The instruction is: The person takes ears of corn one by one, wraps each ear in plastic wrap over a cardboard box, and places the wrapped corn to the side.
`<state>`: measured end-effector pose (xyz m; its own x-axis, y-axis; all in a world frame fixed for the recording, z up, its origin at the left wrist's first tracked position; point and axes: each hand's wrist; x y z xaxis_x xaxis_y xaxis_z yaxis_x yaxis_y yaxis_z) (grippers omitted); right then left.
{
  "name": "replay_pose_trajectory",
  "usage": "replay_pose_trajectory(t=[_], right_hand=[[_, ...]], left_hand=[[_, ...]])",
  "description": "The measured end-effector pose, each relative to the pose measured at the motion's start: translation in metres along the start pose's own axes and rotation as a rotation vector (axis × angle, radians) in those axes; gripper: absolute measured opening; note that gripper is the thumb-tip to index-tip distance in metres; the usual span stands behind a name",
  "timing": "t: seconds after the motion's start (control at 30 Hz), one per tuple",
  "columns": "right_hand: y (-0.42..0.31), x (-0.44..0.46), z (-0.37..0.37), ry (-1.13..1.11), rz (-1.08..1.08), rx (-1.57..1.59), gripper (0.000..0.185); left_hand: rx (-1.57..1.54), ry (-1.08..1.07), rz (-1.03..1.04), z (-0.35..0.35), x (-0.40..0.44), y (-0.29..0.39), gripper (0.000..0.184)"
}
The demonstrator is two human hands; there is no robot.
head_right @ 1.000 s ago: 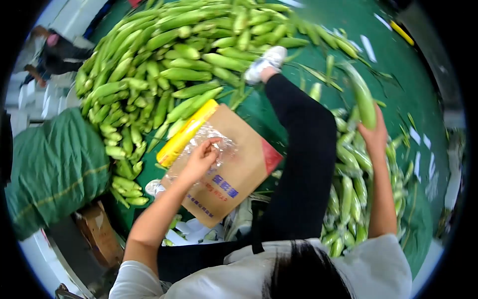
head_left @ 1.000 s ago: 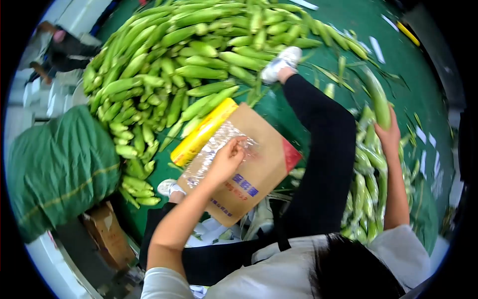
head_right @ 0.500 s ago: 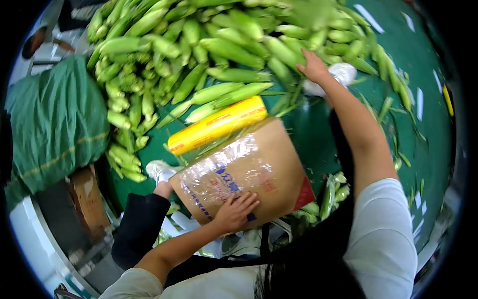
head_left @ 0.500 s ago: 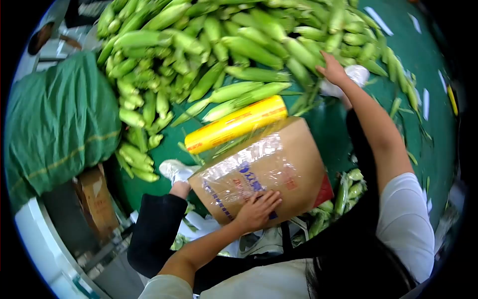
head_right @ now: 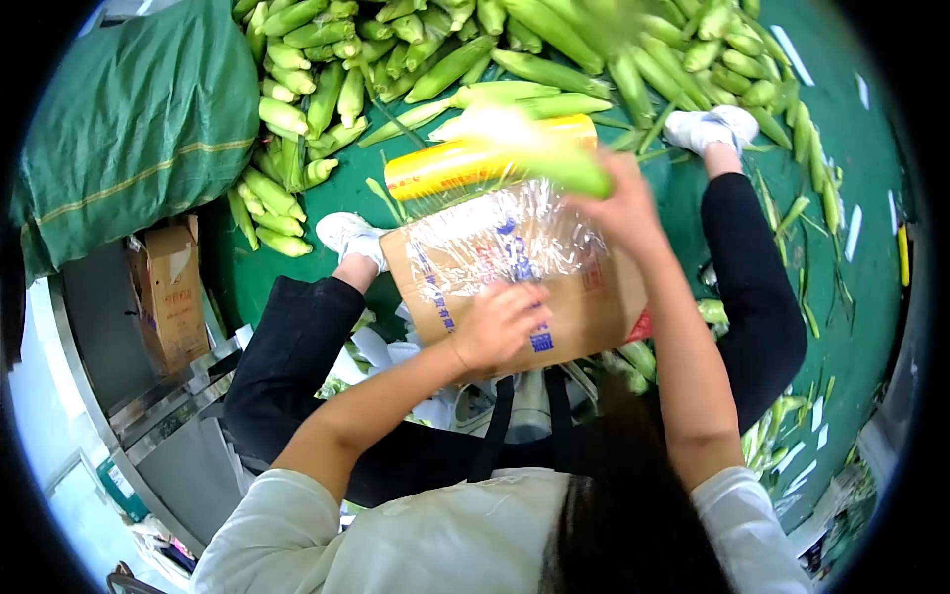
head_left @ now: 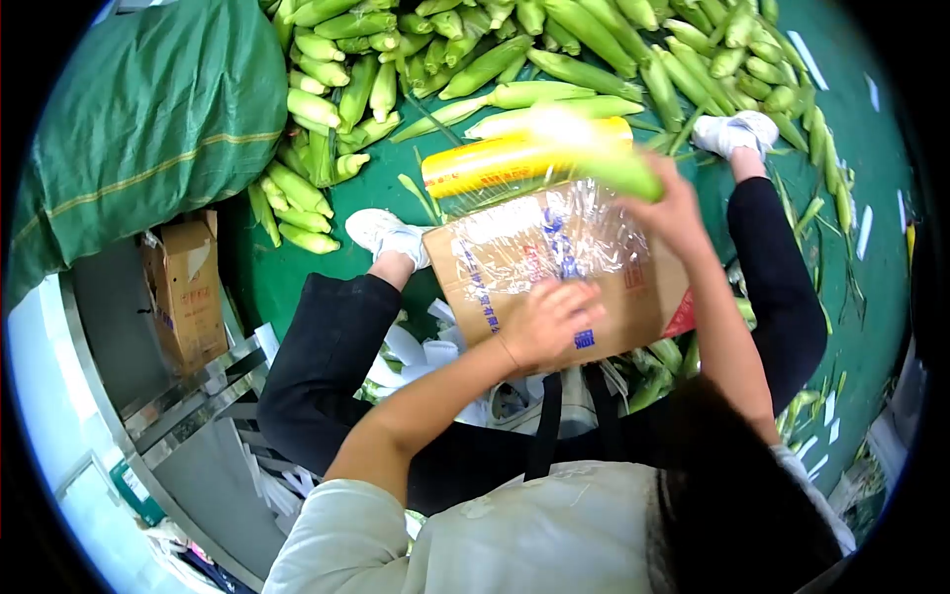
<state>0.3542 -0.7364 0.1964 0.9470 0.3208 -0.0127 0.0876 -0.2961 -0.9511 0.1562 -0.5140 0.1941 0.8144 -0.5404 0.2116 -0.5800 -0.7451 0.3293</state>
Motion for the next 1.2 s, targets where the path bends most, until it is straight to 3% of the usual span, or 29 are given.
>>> replay_pose_trajectory(t=[0.03, 0.07, 0.1, 0.13, 0.17, 0.27, 0.3, 0.33, 0.4, 0.5, 0.53, 0.6, 0.63, 0.7, 0.77, 0.8, 0.83, 0.9, 1.0, 1.07, 1.13, 1.2], right_hand=[[-0.015, -0.009, 0.012, -0.194, 0.000, -0.027, 0.073], [-0.023, -0.018, 0.023, -0.387, 0.004, -0.056, 0.074], [-0.030, -0.025, 0.027, -0.377, -0.097, -0.123, 0.073], [-0.036, -0.033, 0.029, -0.374, -0.197, -0.190, 0.073], [-0.039, -0.035, 0.030, -0.374, -0.305, -0.257, 0.072], [-0.017, -0.075, 0.022, 0.332, 0.171, -0.526, 0.066], [-0.020, -0.086, 0.024, 0.235, 0.370, -0.618, 0.063], [-0.029, -0.095, 0.031, 0.210, 0.376, -0.641, 0.052], [0.028, -0.103, 0.035, 0.121, 0.407, -0.522, 0.036], [0.018, -0.112, 0.011, 0.222, 0.760, 0.241, 0.025], [0.013, -0.115, -0.010, 0.245, 0.790, 0.582, 0.019], [-0.035, -0.102, 0.001, 0.286, 0.468, 0.776, 0.015], [-0.064, -0.087, 0.029, 0.304, 0.299, 0.630, 0.012], [-0.038, -0.059, 0.082, 0.099, -0.288, 0.242, 0.019], [-0.020, -0.058, 0.103, -0.127, -0.208, -0.038, 0.033], [-0.017, -0.056, 0.112, -0.232, -0.168, -0.174, 0.041], [-0.027, -0.061, 0.109, -0.212, -0.339, -0.298, 0.062], [-0.042, -0.060, 0.092, -0.394, -0.416, -0.418, 0.067], [-0.040, -0.049, 0.088, -0.496, -0.424, -0.494, 0.072], [-0.042, -0.050, 0.090, -0.485, -0.383, -0.463, 0.072], [-0.041, -0.052, 0.091, -0.457, -0.339, -0.417, 0.071], [-0.043, -0.055, 0.084, -0.464, -0.265, -0.413, 0.069]], left_hand=[[0.033, -0.045, -0.107, -0.011, 0.006, -0.010, 0.050], [0.366, 0.173, -0.217, -0.023, 0.019, -0.019, 0.051], [0.400, 0.028, -0.448, -0.036, 0.029, -0.029, 0.057], [0.455, 0.022, -0.445, -0.056, 0.040, -0.044, 0.064], [0.384, -0.145, -0.401, -0.034, 0.021, -0.065, 0.069], [0.282, -0.131, -0.461, -0.036, 0.012, -0.061, 0.068], [0.278, -0.125, -0.495, -0.036, 0.012, -0.056, 0.069], [0.271, -0.118, -0.505, -0.035, 0.011, -0.053, 0.069], [0.260, -0.103, -0.533, -0.034, 0.009, -0.051, 0.070], [0.237, -0.133, -0.566, -0.043, 0.002, -0.051, 0.070], [0.235, -0.156, -0.555, -0.047, 0.001, -0.053, 0.070], [0.223, -0.202, -0.552, -0.052, -0.001, -0.053, 0.069], [0.182, -0.228, -0.549, -0.052, 0.000, -0.054, 0.071], [0.229, -0.165, -0.504, -0.047, 0.000, -0.053, 0.072], [0.378, -0.119, -0.377, -0.044, -0.006, -0.060, 0.075], [0.322, -0.040, -0.491, -0.048, -0.016, -0.061, 0.076], [0.260, 0.036, -0.603, -0.053, -0.033, -0.055, 0.077], [0.176, 0.190, -0.831, -0.039, -0.077, -0.045, 0.079], [0.159, 0.070, -0.708, -0.031, -0.091, -0.052, 0.069], [0.237, 0.146, -0.745, -0.024, -0.082, -0.066, 0.027], [0.246, 0.180, -0.696, -0.026, -0.080, -0.072, 0.016], [0.263, 0.138, -0.490, -0.035, -0.086, -0.083, 0.013]])
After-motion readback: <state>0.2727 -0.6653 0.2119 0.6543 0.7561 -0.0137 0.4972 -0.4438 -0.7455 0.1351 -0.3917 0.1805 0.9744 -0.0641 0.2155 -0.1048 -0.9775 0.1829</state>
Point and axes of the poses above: each hand's wrist, its own x-axis towards the middle knuckle, its own z-axis out of the palm, y = z × x, and after that the axes turned 15 degrees about x, right-handed
